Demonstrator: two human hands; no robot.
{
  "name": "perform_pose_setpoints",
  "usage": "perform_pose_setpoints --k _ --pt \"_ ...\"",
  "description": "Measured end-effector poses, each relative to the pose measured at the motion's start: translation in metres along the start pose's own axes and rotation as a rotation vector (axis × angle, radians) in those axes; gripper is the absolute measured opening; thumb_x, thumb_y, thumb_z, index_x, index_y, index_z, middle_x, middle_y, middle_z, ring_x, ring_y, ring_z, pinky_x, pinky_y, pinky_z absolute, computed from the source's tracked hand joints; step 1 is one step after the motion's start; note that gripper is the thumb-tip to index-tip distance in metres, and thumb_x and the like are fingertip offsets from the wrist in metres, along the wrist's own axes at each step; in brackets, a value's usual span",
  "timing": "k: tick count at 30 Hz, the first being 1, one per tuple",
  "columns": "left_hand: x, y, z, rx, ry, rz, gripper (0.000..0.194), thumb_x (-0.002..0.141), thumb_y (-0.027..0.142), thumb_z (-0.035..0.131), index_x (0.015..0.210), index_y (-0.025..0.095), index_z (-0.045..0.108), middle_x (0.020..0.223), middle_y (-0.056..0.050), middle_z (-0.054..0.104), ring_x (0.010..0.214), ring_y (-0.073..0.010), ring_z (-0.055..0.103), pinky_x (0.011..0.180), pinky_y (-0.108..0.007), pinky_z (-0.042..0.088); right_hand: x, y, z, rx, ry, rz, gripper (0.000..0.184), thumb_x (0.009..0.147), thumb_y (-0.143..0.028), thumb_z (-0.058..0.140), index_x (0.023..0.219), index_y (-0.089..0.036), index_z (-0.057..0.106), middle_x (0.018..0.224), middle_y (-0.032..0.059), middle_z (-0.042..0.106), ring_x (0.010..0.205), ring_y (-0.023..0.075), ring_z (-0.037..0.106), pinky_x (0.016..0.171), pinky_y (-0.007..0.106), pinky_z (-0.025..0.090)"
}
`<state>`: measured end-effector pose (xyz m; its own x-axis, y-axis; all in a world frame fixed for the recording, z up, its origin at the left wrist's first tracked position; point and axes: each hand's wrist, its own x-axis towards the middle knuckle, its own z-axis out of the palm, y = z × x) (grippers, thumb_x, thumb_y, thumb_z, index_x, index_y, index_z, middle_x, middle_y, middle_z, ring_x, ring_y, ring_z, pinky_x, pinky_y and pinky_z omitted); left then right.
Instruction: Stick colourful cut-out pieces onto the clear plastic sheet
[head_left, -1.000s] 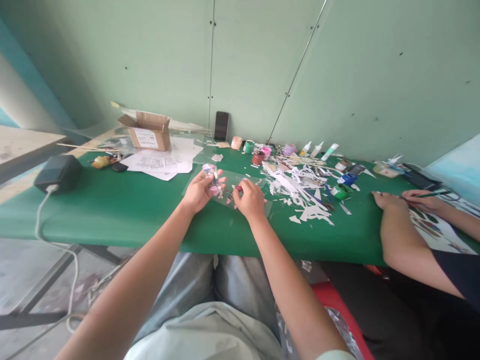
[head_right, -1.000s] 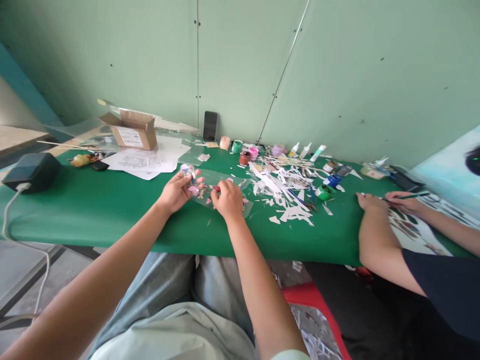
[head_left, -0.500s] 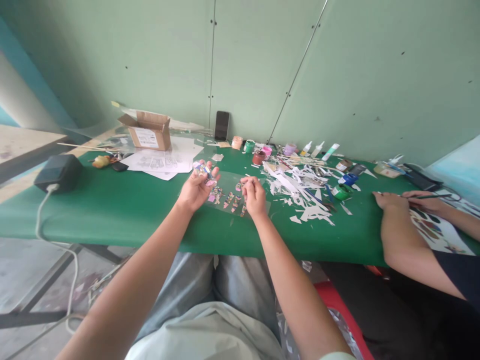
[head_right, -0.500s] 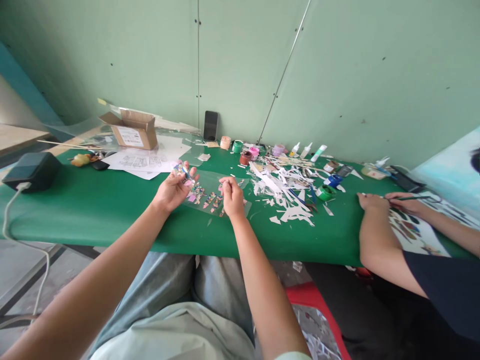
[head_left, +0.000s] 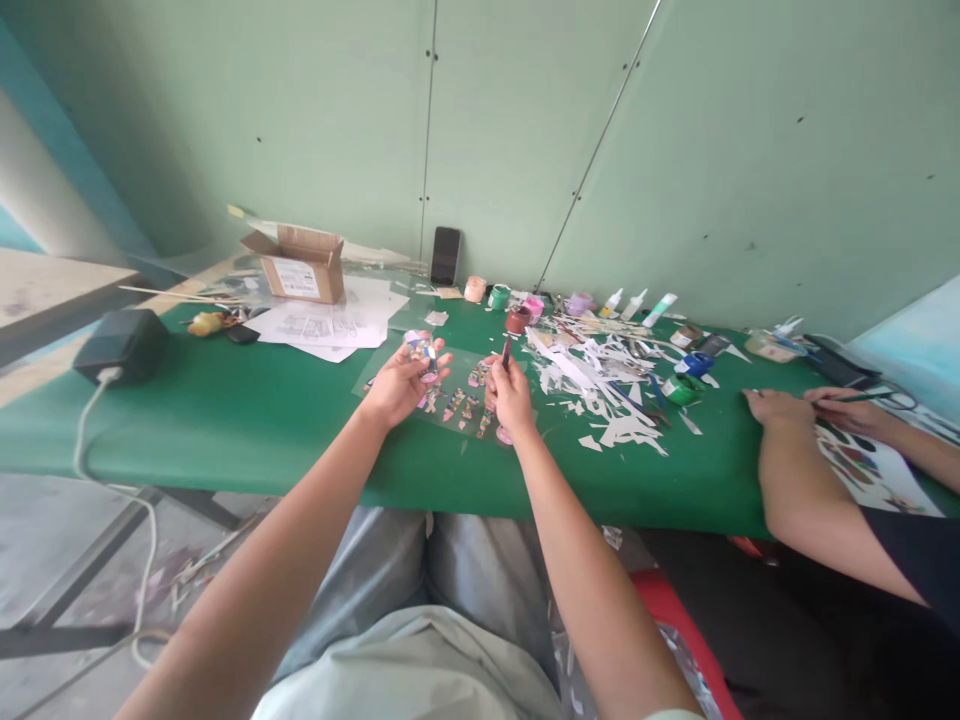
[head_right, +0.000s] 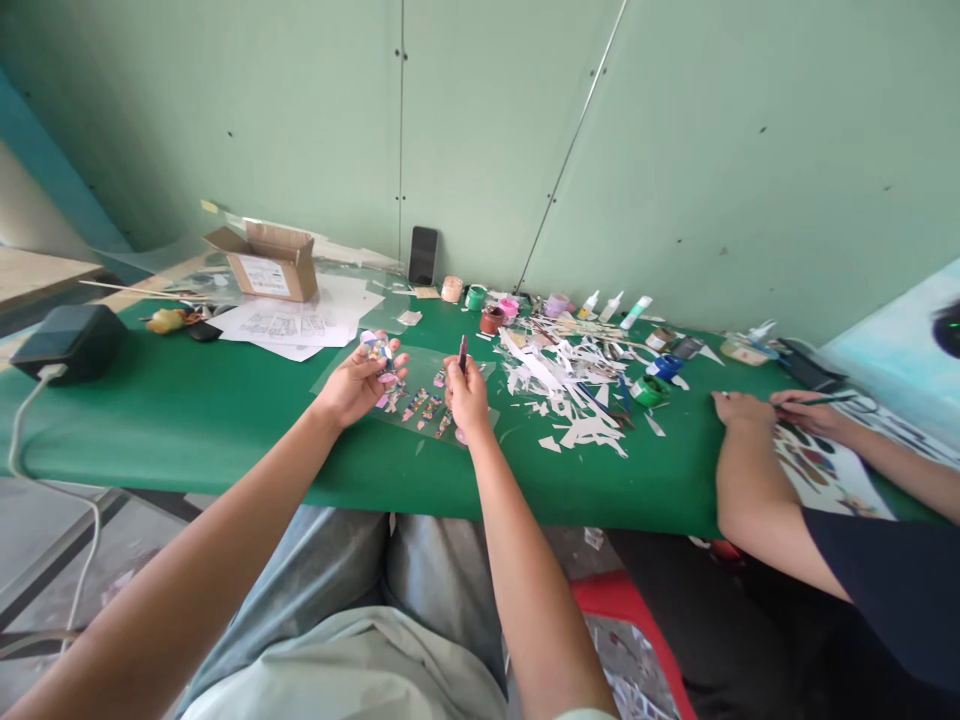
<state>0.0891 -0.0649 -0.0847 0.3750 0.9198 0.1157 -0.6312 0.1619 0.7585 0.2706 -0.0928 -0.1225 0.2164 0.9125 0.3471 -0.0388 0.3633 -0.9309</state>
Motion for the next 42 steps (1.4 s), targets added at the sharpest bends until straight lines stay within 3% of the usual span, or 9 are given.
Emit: perform_pose_setpoints --k 3,7,12,16,19,26,33,42 --pt "-0.001 0.0 0.001 0.053 -0.015 -0.011 0.034 0.078 0.006 0.062 0.109 0.021 0.06 0.118 -0.006 0.07 0.1 -0.0192 0.071 0.092 -0.035 0.056 -0.002 -0.002 0.001 -0.004 -0.005 -0.02 0.043 0.083 -0.068 0.05 0.092 -0.026 0.05 0.06 -0.0095 0.037 0.038 0.0066 0.028 0.036 0.022 0.024" --pt "0.0 -0.004 0.003 0.202 0.005 -0.031 0.018 0.084 0.02 0.062 0.102 0.018 0.06 0.115 -0.01 0.072 0.086 -0.018 0.073 0.084 -0.034 0.058 -0.004 -0.003 0.0 -0.096 0.032 -0.072 0.038 0.084 -0.061 0.054 0.089 -0.024 0.055 0.058 -0.0081 0.039 0.044 0.0091 0.036 0.042 0.023 0.029" --pt "0.004 -0.013 0.002 0.325 0.0 -0.061 0.026 0.078 0.037 0.074 0.085 0.015 0.062 0.088 -0.008 0.075 0.067 -0.016 0.07 0.065 -0.028 0.057 -0.007 -0.005 -0.001 -0.367 0.04 -0.212 0.036 0.089 -0.055 0.048 0.086 -0.021 0.059 0.061 -0.0036 0.049 0.057 0.0133 0.049 0.056 0.026 0.039" --pt "0.003 -0.015 0.002 0.421 -0.012 -0.042 0.037 0.064 0.043 0.083 0.077 0.014 0.064 0.065 0.0 0.067 0.05 -0.01 0.058 0.047 -0.02 0.046 -0.01 -0.008 0.0 -0.417 -0.014 -0.25 0.037 0.092 -0.054 0.043 0.095 -0.022 0.062 0.061 -0.0034 0.05 0.054 0.0141 0.047 0.054 0.027 0.038" --pt "0.001 -0.013 0.004 0.464 -0.033 -0.013 0.041 0.06 0.043 0.086 0.081 0.014 0.066 0.067 0.001 0.067 0.054 -0.0097 0.058 0.052 -0.021 0.048 -0.012 -0.009 -0.001 -0.446 -0.039 -0.272 0.038 0.095 -0.052 0.039 0.107 -0.023 0.061 0.06 -0.004 0.049 0.054 0.015 0.049 0.055 0.027 0.039" --pt "-0.003 -0.011 0.006 0.534 -0.047 -0.012 0.039 0.058 0.041 0.086 0.073 0.015 0.061 0.056 0.004 0.059 0.044 -0.0082 0.049 0.042 -0.021 0.037 -0.013 -0.01 -0.001 -0.544 -0.069 -0.323 0.037 0.097 -0.05 0.035 0.09 -0.023 0.059 0.07 0.0012 0.059 0.064 0.0175 0.057 0.062 0.03 0.043" --pt "-0.002 -0.014 0.005 0.524 -0.071 -0.048 0.038 0.059 0.048 0.08 0.069 0.014 0.064 0.06 0.0 0.064 0.052 -0.0105 0.054 0.052 -0.023 0.043 -0.018 -0.016 0.003 -0.649 -0.116 -0.354 0.03 0.096 -0.046 0.04 0.093 -0.023 0.059 0.073 0.0004 0.063 0.064 0.0165 0.058 0.061 0.027 0.04" --pt "-0.006 -0.011 0.009 0.562 -0.066 -0.044 0.033 0.059 0.045 0.079 0.064 0.015 0.064 0.055 0.002 0.06 0.05 -0.0095 0.05 0.05 -0.022 0.04 -0.019 -0.015 0.003 -0.724 -0.152 -0.393 0.029 0.097 -0.043 0.037 0.093 -0.024 0.06 0.078 0.002 0.067 0.067 0.0178 0.061 0.064 0.027 0.042"
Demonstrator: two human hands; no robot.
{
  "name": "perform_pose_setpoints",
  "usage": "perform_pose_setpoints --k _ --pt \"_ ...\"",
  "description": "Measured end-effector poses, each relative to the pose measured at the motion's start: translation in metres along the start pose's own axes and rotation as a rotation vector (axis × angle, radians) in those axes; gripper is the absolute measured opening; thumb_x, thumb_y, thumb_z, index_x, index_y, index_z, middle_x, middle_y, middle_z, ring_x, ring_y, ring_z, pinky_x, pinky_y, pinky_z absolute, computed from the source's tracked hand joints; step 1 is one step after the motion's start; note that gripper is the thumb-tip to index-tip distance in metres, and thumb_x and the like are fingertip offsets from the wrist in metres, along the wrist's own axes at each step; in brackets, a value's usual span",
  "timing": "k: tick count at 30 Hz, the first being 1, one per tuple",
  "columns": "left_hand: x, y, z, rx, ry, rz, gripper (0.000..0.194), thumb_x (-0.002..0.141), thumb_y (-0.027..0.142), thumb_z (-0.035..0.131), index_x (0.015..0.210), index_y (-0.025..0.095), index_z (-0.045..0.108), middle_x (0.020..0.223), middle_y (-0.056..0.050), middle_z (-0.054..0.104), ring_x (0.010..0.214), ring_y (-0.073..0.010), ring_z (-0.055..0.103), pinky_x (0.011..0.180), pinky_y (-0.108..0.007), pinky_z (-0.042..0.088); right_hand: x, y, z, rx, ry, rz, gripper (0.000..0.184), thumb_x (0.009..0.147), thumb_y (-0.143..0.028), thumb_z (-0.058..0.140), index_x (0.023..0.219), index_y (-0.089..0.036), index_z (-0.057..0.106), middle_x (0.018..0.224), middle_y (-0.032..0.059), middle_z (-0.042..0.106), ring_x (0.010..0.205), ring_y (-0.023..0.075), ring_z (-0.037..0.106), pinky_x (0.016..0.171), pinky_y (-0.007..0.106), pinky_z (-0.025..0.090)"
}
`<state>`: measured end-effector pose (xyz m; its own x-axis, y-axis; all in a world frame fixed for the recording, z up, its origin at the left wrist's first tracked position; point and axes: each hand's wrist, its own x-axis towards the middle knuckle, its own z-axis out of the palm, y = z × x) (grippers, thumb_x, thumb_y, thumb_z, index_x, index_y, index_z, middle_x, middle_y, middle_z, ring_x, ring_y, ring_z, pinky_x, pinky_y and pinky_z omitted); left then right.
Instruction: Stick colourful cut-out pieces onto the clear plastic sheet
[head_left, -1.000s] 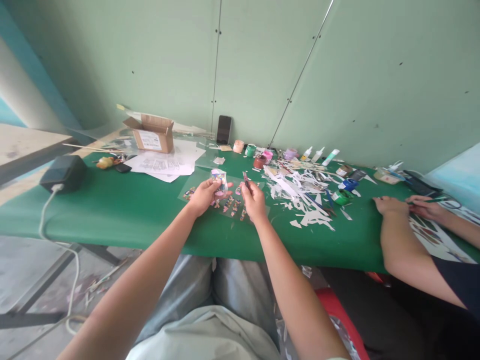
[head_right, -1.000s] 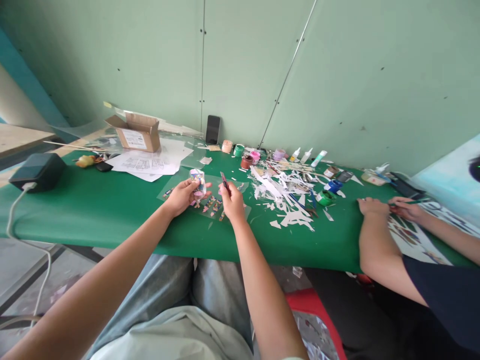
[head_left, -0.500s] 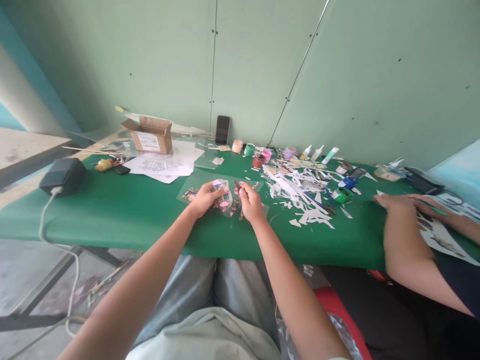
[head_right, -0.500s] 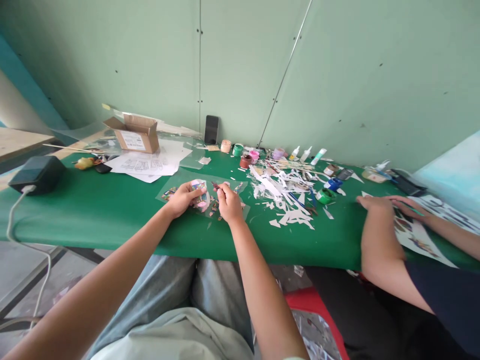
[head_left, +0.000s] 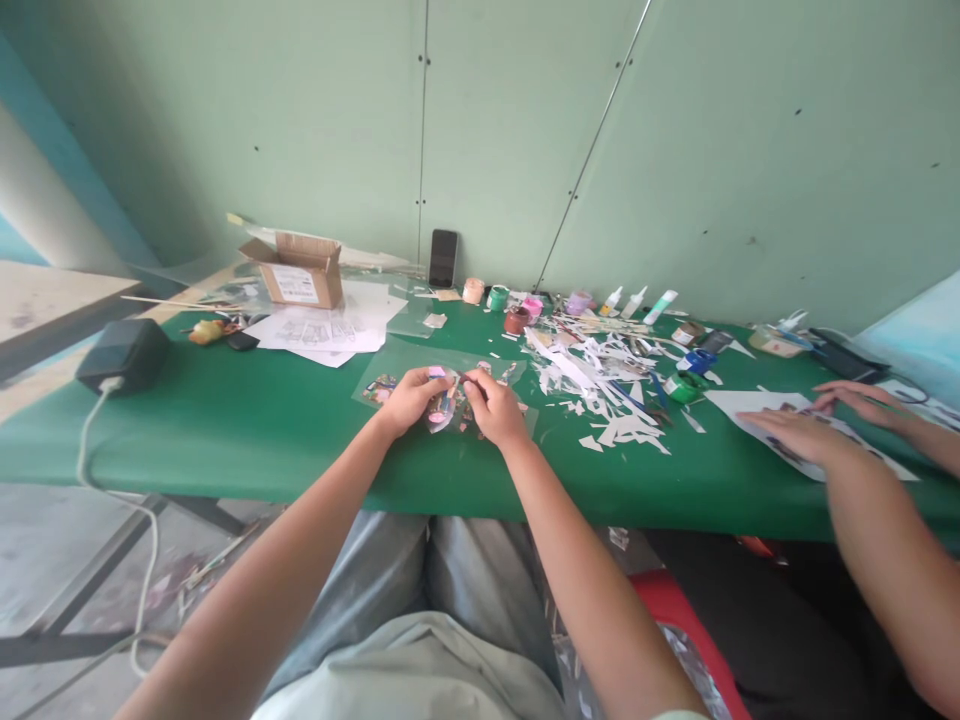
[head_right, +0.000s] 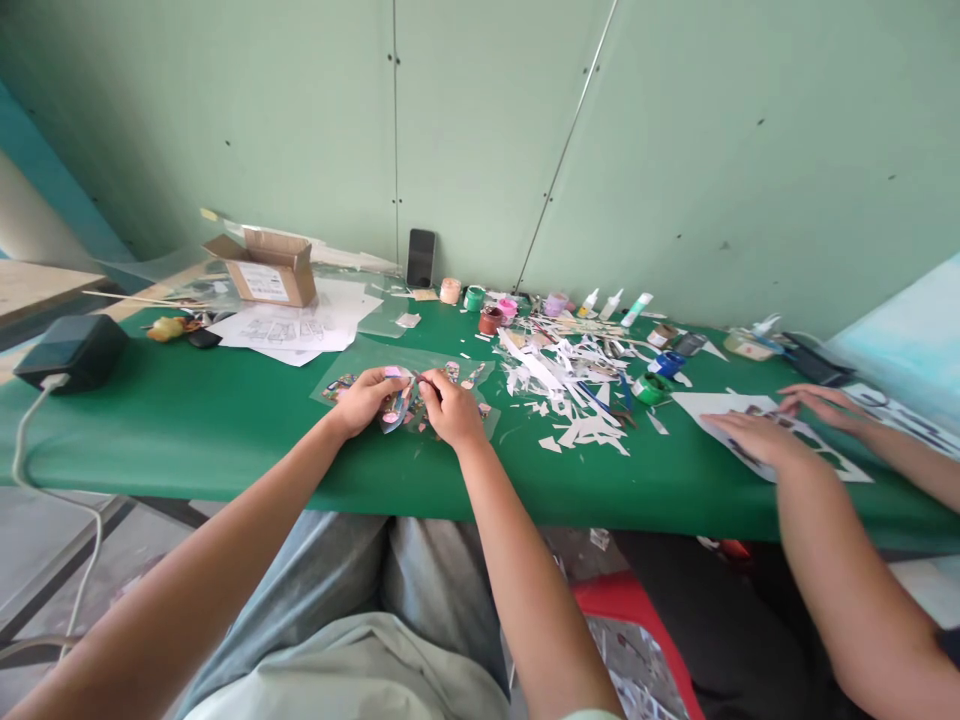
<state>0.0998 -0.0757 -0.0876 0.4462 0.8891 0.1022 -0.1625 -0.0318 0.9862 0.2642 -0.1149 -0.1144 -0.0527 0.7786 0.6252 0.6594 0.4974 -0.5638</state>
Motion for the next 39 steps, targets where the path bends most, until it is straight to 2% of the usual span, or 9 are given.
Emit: perform_pose_setpoints --k 5,10,17,22,26,30,36,39 --pt "-0.0008 0.0032 0.0023 -0.001 0.006 0.005 0.034 0.06 0.046 0.077 0.06 0.017 0.059 0.051 0.004 0.057 0.045 -0.0085 0.047 0.046 -0.021 0.037 -0.0006 -0.0009 0.0031 -0.127 0.007 -0.024 0.03 0.098 -0.04 0.036 0.093 -0.025 0.061 0.072 0.0017 0.066 0.062 0.0178 0.061 0.058 0.026 0.039" --pt "0.0004 0.0024 0.0031 -0.027 0.018 0.011 0.033 0.06 0.045 0.076 0.061 0.016 0.058 0.051 0.004 0.055 0.044 -0.008 0.046 0.044 -0.021 0.037 -0.0009 -0.0022 0.0055 -0.193 0.057 -0.066 0.029 0.098 -0.038 0.036 0.096 -0.024 0.061 0.078 0.0047 0.07 0.064 0.0184 0.064 0.058 0.026 0.038" --pt "0.0014 -0.0032 0.0014 -0.062 0.051 0.036 0.035 0.059 0.044 0.079 0.064 0.015 0.061 0.054 0.003 0.058 0.047 -0.0084 0.049 0.047 -0.021 0.04 -0.0028 -0.0012 0.0045 -0.199 0.086 -0.009 0.027 0.098 -0.038 0.038 0.096 -0.023 0.06 0.077 0.004 0.069 0.065 0.018 0.063 0.059 0.025 0.039" --pt "0.0028 -0.0053 0.0009 -0.1 0.1 0.074 0.041 0.064 0.053 0.077 0.073 0.017 0.06 0.059 0.003 0.061 0.048 -0.0101 0.054 0.048 -0.023 0.047 -0.0047 -0.0041 0.0025 -0.127 0.114 0.0 0.026 0.096 -0.041 0.042 0.093 -0.023 0.06 0.082 0.0057 0.07 0.072 0.0192 0.065 0.065 0.027 0.044" --pt "0.0029 -0.0054 0.0001 -0.072 0.097 0.081 0.044 0.061 0.05 0.082 0.08 0.015 0.063 0.065 0.0 0.066 0.05 -0.0112 0.057 0.047 -0.023 0.048 -0.0054 -0.008 0.0004 0.028 0.051 -0.008 0.029 0.094 -0.045 0.042 0.081 -0.024 0.057 0.067 0.002 0.063 0.06 0.0172 0.06 0.06 0.027 0.042" --pt "0.0036 -0.0059 -0.0015 -0.049 0.115 0.09 0.041 0.061 0.045 0.084 0.077 0.015 0.061 0.064 0.002 0.064 0.051 -0.009 0.056 0.048 -0.021 0.049 -0.004 -0.009 0.0005 0.12 -0.026 0.045 0.026 0.089 -0.045 0.046 0.074 -0.024 0.052 0.059 -0.0022 0.055 0.052 0.0143 0.053 0.054 0.025 0.039" --pt "-0.0011 -0.0025 -0.0002 -0.008 -0.005 0.031 0.041 0.056 0.043 0.086 0.074 0.015 0.062 0.062 -0.001 0.066 0.054 -0.0158 0.063 0.052 -0.029 0.056 -0.0038 -0.0078 -0.0009 0.079 0.102 0.06 0.025 0.089 -0.043 0.047 0.073 -0.024 0.049 0.059 -0.0026 0.051 0.054 0.0139 0.05 0.055 0.025 0.038" --pt "-0.0043 -0.0028 0.0017 0.032 -0.078 -0.003 0.041 0.056 0.046 0.086 0.066 0.014 0.063 0.056 -0.003 0.065 0.05 -0.0169 0.063 0.051 -0.029 0.054 -0.0041 -0.0082 -0.0029 0.08 0.189 0.056 0.027 0.09 -0.044 0.045 0.071 -0.024 0.046 0.057 -0.0034 0.047 0.053 0.0133 0.047 0.055 0.025 0.037"
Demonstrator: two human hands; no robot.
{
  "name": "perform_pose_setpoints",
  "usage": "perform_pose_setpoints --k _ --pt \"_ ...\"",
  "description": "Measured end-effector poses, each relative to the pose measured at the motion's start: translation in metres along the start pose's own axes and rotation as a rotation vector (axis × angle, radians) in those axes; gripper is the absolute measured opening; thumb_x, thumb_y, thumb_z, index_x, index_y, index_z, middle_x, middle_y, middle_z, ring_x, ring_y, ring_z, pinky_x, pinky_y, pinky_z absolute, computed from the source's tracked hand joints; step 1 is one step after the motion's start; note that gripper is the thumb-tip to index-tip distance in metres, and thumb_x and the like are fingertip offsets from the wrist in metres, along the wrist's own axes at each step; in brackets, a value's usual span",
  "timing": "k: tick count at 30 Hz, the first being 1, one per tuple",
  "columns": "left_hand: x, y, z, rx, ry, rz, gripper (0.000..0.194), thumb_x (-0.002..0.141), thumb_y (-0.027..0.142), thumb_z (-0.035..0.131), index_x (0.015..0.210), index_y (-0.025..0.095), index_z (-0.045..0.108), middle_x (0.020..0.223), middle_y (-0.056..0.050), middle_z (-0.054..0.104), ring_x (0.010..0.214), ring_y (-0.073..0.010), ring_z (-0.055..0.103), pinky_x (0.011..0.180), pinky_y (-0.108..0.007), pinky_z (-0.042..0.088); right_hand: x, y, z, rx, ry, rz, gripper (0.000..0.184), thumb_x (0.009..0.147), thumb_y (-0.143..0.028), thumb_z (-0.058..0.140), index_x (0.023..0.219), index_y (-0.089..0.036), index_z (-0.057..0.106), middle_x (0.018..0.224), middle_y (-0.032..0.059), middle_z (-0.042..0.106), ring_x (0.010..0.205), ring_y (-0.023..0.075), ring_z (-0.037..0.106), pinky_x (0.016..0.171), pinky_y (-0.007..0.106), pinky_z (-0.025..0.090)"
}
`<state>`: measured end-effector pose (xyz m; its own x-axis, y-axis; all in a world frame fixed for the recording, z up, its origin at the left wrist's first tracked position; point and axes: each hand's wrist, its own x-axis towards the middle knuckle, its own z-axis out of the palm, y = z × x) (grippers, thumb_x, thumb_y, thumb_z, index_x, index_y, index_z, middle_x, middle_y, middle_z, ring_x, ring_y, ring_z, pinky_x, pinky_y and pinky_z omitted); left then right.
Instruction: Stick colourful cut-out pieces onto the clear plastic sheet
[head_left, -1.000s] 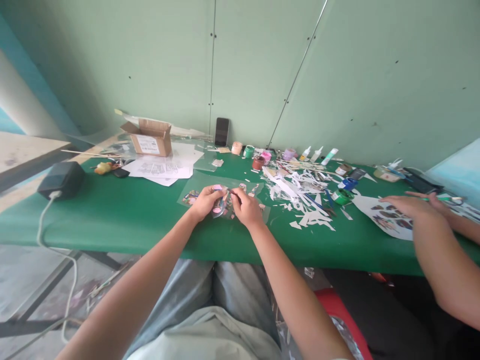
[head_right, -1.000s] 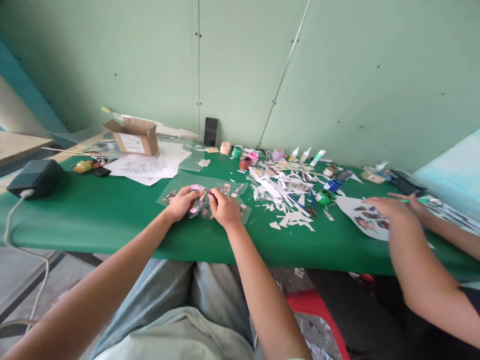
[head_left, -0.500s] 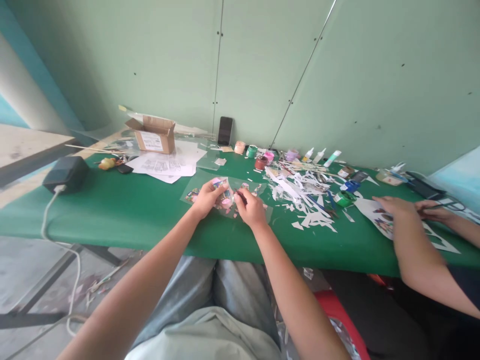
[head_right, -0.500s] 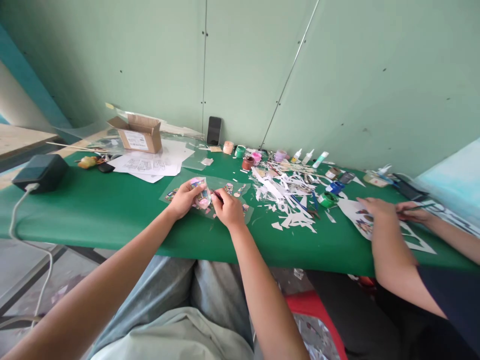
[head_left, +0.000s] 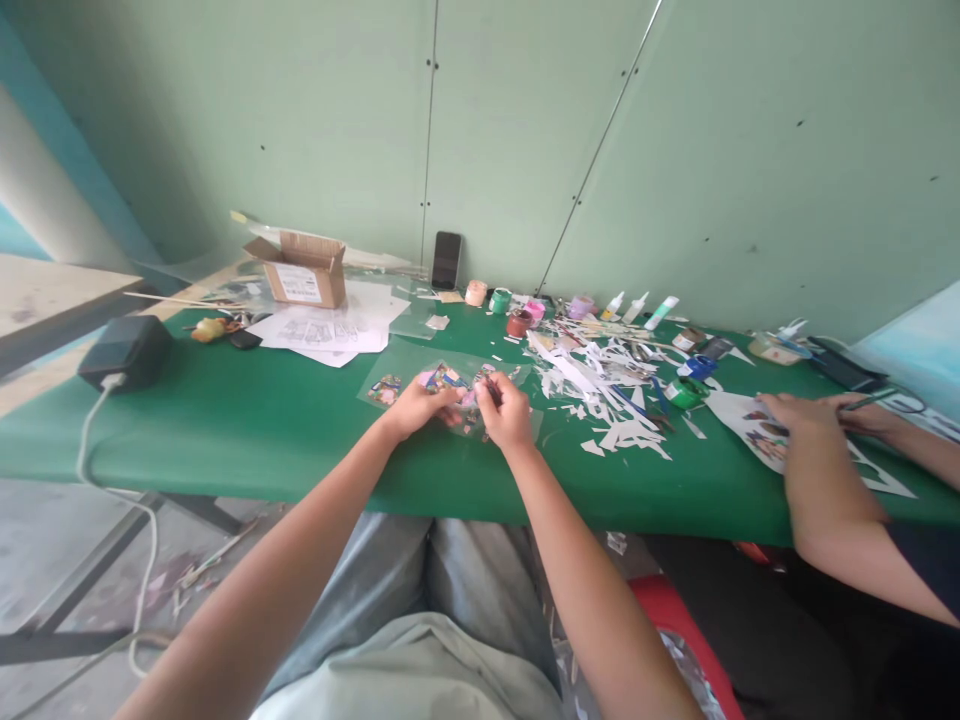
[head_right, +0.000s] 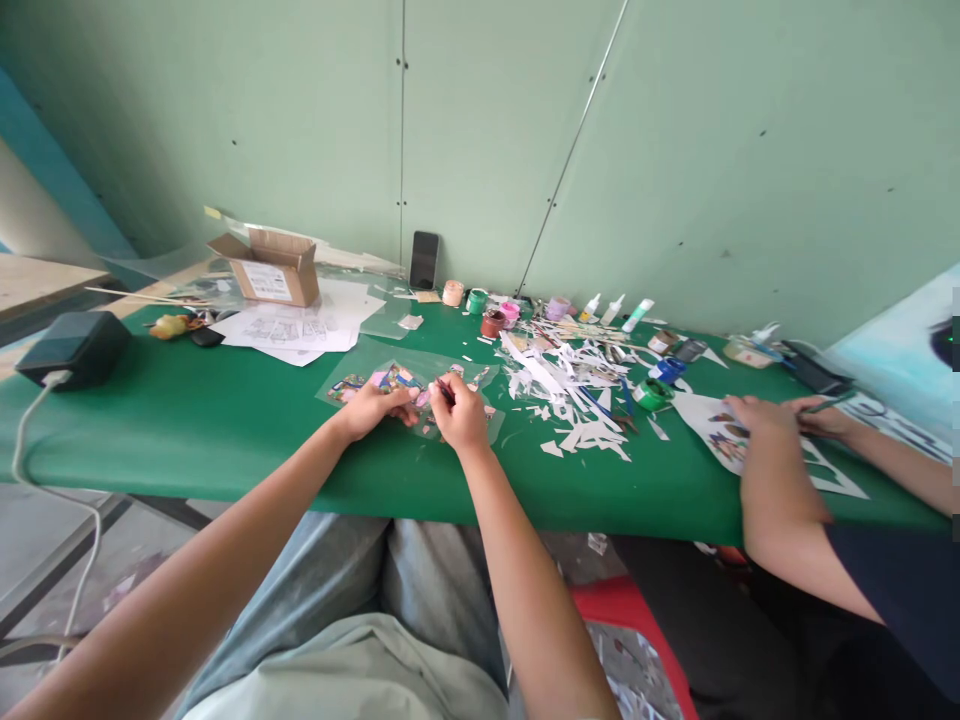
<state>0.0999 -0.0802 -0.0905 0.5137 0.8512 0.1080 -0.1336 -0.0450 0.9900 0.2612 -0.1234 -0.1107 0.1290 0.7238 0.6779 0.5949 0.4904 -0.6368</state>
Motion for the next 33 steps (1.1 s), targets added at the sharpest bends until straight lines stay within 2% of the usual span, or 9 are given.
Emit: perform_pose_setpoints --k 6,9,11,13,19,23,25,28,33 --pt "0.003 -0.006 0.001 0.041 -0.006 0.026 0.045 0.065 0.055 0.079 0.062 0.013 0.062 0.05 -0.001 0.061 0.044 -0.0127 0.057 0.047 -0.025 0.049 0.003 0.002 0.001 -0.05 0.025 0.015 0.035 0.091 -0.05 0.042 0.068 -0.024 0.044 0.057 -0.0023 0.049 0.054 0.0134 0.047 0.055 0.025 0.037" --pt "0.007 -0.006 -0.003 0.02 0.07 0.08 0.048 0.07 0.056 0.075 0.095 0.015 0.066 0.063 0.0 0.063 0.053 -0.0125 0.06 0.047 -0.022 0.047 0.004 0.005 0.001 -0.081 0.043 0.02 0.034 0.091 -0.048 0.04 0.068 -0.024 0.044 0.056 -0.0017 0.049 0.052 0.0138 0.047 0.054 0.026 0.035" --pt "0.008 -0.005 -0.006 -0.01 0.142 0.14 0.063 0.07 0.052 0.076 0.121 0.021 0.056 0.076 0.002 0.064 0.062 -0.0118 0.061 0.051 -0.021 0.049 0.004 0.007 -0.001 -0.082 0.028 0.009 0.033 0.09 -0.046 0.041 0.066 -0.024 0.042 0.055 -0.0021 0.047 0.051 0.0135 0.045 0.052 0.025 0.034" --pt "0.009 -0.005 -0.01 0.024 0.171 0.181 0.069 0.069 0.048 0.077 0.127 0.022 0.051 0.08 0.003 0.061 0.066 -0.0105 0.06 0.056 -0.02 0.049 0.004 0.008 -0.003 -0.081 -0.003 0.004 0.034 0.09 -0.045 0.043 0.064 -0.024 0.04 0.053 -0.0033 0.045 0.049 0.0126 0.044 0.051 0.025 0.033" --pt "0.008 -0.012 -0.009 0.258 -0.039 0.128 0.048 0.06 0.038 0.082 0.098 0.015 0.066 0.067 0.004 0.059 0.056 -0.009 0.055 0.054 -0.021 0.044 0.003 0.01 -0.007 -0.038 0.112 0.09 0.037 0.089 -0.052 0.047 0.066 -0.023 0.049 0.055 -0.0026 0.052 0.052 0.013 0.049 0.055 0.024 0.039" --pt "0.006 -0.01 -0.003 0.338 -0.183 0.087 0.028 0.064 0.037 0.079 0.074 0.014 0.067 0.052 0.007 0.051 0.05 -0.0072 0.047 0.049 -0.019 0.036 0.004 0.01 -0.003 0.028 0.029 0.053 0.038 0.089 -0.053 0.048 0.068 -0.022 0.055 0.058 -0.0009 0.058 0.055 0.0135 0.054 0.058 0.024 0.043" --pt "0.005 -0.008 -0.001 0.343 -0.223 0.076 0.031 0.068 0.041 0.076 0.066 0.014 0.064 0.054 0.005 0.054 0.052 -0.0081 0.049 0.05 -0.02 0.037 0.005 0.009 -0.001 0.021 -0.002 0.03 0.038 0.09 -0.053 0.046 0.068 -0.022 0.055 0.058 -0.0014 0.056 0.054 0.0135 0.053 0.057 0.024 0.043" --pt "0.006 -0.006 -0.001 0.311 -0.238 0.054 0.038 0.07 0.051 0.073 0.073 0.014 0.063 0.062 0.001 0.063 0.058 -0.0117 0.058 0.055 -0.022 0.044 0.005 0.009 0.001 -0.021 0.009 -0.001 0.034 0.093 -0.047 0.042 0.075 -0.022 0.056 0.062 -0.0002 0.058 0.057 0.0145 0.055 0.058 0.024 0.044" --pt "0.007 -0.005 -0.005 0.24 -0.152 0.038 0.047 0.074 0.062 0.066 0.079 0.016 0.057 0.069 -0.001 0.067 0.055 -0.0109 0.06 0.054 -0.022 0.048 0.003 0.012 0.0 -0.177 0.077 -0.04 0.029 0.093 -0.024 0.034 0.102 -0.021 0.061 0.095 0.0073 0.072 0.079 0.0184 0.068 0.073 0.028 0.051"
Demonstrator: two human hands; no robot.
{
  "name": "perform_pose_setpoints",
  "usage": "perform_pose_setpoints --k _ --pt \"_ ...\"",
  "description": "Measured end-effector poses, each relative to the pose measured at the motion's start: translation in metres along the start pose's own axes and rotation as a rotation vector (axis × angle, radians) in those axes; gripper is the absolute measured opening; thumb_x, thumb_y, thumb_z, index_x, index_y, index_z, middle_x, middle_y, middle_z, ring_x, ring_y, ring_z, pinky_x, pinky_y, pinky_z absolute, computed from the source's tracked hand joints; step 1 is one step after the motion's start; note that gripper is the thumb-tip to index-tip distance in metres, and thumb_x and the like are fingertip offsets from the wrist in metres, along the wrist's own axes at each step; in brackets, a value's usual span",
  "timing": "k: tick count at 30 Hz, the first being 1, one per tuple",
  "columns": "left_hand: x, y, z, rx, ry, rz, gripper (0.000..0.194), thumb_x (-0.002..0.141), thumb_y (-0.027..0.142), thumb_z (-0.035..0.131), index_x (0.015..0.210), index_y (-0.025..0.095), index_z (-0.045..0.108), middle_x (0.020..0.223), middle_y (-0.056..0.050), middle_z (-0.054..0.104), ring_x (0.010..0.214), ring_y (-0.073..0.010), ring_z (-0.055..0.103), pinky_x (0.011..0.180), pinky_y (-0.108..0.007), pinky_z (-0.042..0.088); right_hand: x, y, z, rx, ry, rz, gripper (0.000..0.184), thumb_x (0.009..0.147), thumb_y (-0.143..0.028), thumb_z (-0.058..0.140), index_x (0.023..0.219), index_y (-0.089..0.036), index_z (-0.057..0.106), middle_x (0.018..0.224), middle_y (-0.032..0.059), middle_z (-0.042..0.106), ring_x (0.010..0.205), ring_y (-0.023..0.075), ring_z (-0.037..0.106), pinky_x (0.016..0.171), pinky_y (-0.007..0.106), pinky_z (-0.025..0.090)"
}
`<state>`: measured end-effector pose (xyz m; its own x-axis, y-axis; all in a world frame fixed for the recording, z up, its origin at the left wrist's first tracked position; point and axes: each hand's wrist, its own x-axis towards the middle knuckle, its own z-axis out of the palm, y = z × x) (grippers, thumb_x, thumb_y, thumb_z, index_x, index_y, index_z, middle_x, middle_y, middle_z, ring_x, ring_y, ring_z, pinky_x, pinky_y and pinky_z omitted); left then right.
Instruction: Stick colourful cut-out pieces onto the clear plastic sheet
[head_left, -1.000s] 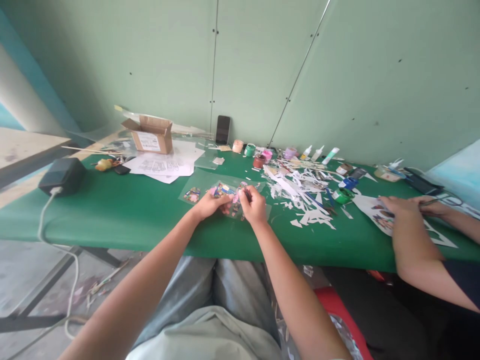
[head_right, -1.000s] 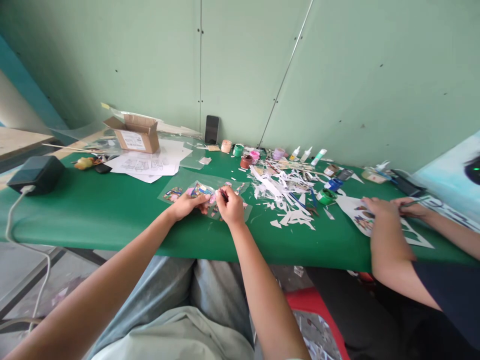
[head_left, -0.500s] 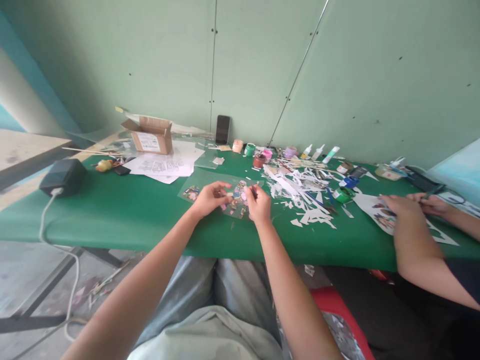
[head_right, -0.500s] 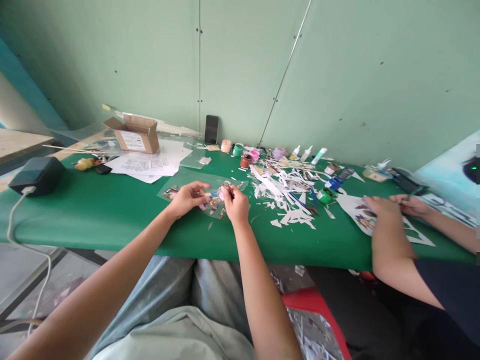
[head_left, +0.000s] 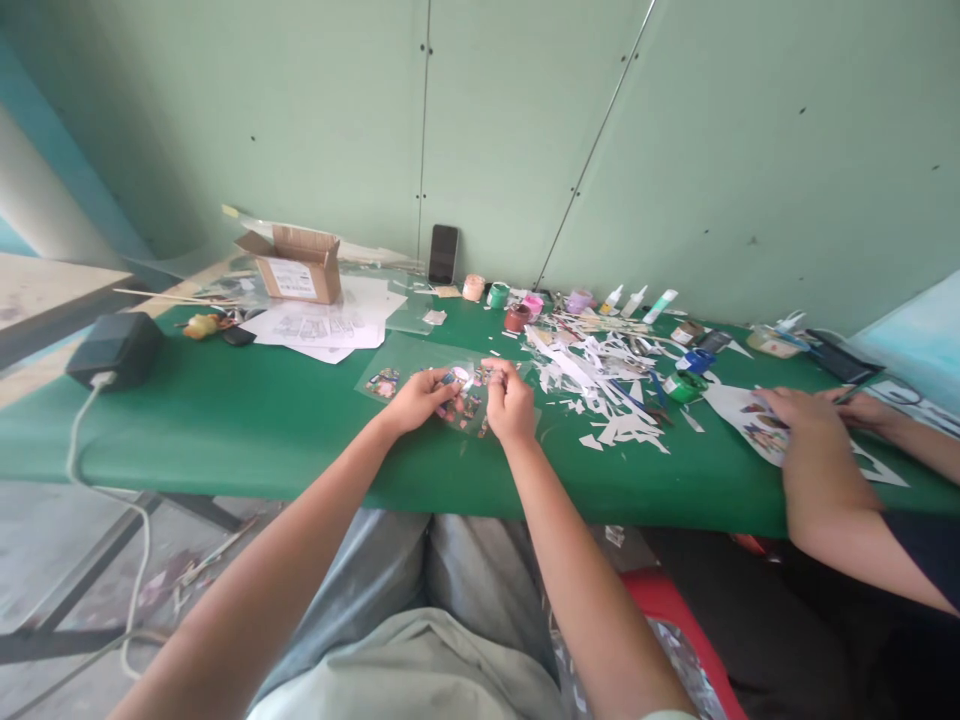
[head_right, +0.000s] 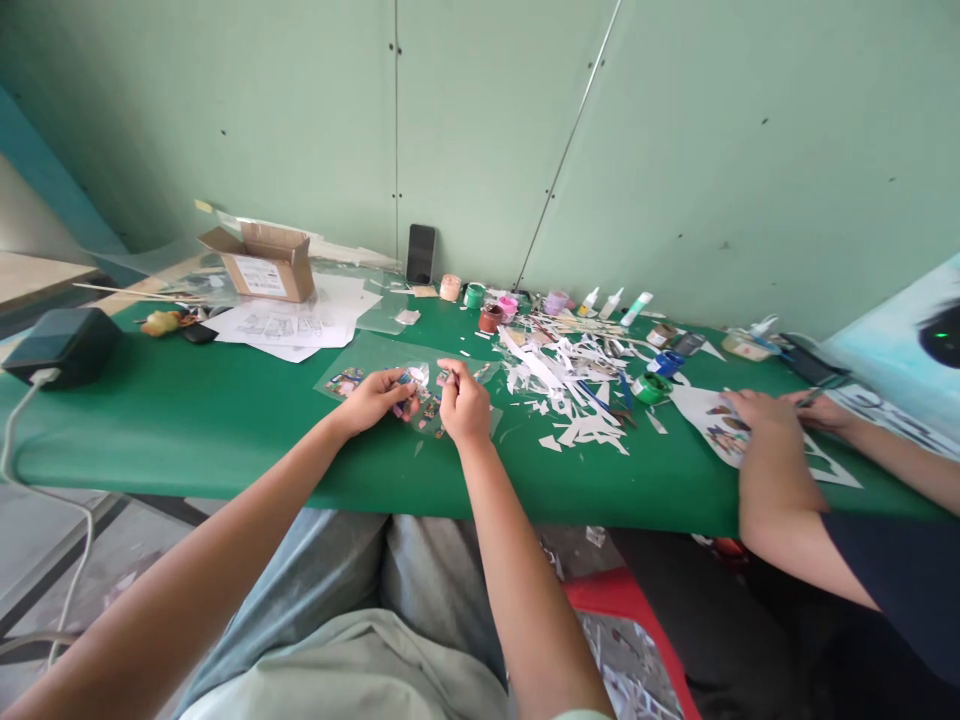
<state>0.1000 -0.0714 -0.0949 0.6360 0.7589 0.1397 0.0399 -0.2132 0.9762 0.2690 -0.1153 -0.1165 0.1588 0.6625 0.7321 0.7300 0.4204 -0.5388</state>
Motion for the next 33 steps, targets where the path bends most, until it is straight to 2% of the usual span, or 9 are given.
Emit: perform_pose_setpoints --k 4,9,14,20,24,27,33 --pt "-0.002 0.003 -0.002 -0.044 0.097 0.004 0.049 0.072 0.063 0.068 0.081 0.016 0.059 0.068 0.0 0.067 0.054 -0.01 0.06 0.053 -0.021 0.048 -0.002 0.0 0.002 -0.161 -0.104 -0.082 0.03 0.086 -0.016 0.039 0.098 -0.021 0.065 0.093 0.0077 0.074 0.084 0.0212 0.069 0.075 0.029 0.051" --pt "-0.005 0.008 -0.002 -0.103 0.164 0.011 0.051 0.066 0.06 0.076 0.086 0.015 0.063 0.071 -0.002 0.07 0.061 -0.0146 0.067 0.054 -0.022 0.05 -0.001 -0.006 0.004 -0.247 -0.214 -0.13 0.03 0.082 -0.014 0.043 0.099 -0.021 0.068 0.089 0.0059 0.074 0.08 0.0197 0.069 0.069 0.027 0.05" --pt "-0.006 0.011 0.001 -0.151 0.161 0.025 0.05 0.057 0.056 0.082 0.078 0.015 0.063 0.071 -0.002 0.07 0.065 -0.0158 0.067 0.06 -0.025 0.054 -0.001 -0.005 0.005 -0.296 -0.207 -0.143 0.03 0.082 -0.016 0.045 0.101 -0.02 0.068 0.087 0.0065 0.074 0.079 0.0201 0.068 0.069 0.027 0.051" --pt "-0.008 0.013 0.003 -0.171 0.137 0.002 0.048 0.064 0.057 0.077 0.079 0.014 0.062 0.065 0.001 0.067 0.05 -0.0123 0.062 0.051 -0.023 0.049 -0.001 0.001 0.008 -0.25 -0.145 -0.099 0.038 0.084 -0.012 0.039 0.113 -0.018 0.062 0.11 0.0104 0.071 0.096 0.0221 0.067 0.08 0.03 0.051" --pt "-0.009 0.015 0.002 -0.17 0.158 0.012 0.046 0.067 0.057 0.074 0.078 0.015 0.061 0.064 0.002 0.066 0.05 -0.0124 0.062 0.051 -0.023 0.048 -0.001 0.001 0.008 -0.252 -0.17 -0.053 0.032 0.084 -0.013 0.039 0.105 -0.02 0.063 0.098 0.0086 0.072 0.087 0.0224 0.067 0.071 0.03 0.048" --pt "-0.009 0.014 0.002 -0.171 0.157 0.016 0.045 0.069 0.058 0.071 0.082 0.016 0.062 0.063 0.002 0.065 0.049 -0.0126 0.061 0.052 -0.025 0.049 -0.001 -0.001 0.007 -0.255 -0.223 -0.076 0.027 0.083 -0.014 0.041 0.097 -0.02 0.063 0.088 0.0074 0.07 0.079 0.0214 0.065 0.066 0.028 0.045" --pt "-0.008 0.01 0.001 -0.126 0.148 -0.02 0.044 0.071 0.058 0.069 0.069 0.014 0.063 0.051 0.001 0.061 0.042 -0.0111 0.055 0.043 -0.022 0.041 0.0 -0.004 0.006 -0.277 -0.273 -0.11 0.023 0.082 -0.013 0.041 0.088 -0.021 0.063 0.079 0.0054 0.067 0.072 0.0199 0.061 0.063 0.028 0.039"
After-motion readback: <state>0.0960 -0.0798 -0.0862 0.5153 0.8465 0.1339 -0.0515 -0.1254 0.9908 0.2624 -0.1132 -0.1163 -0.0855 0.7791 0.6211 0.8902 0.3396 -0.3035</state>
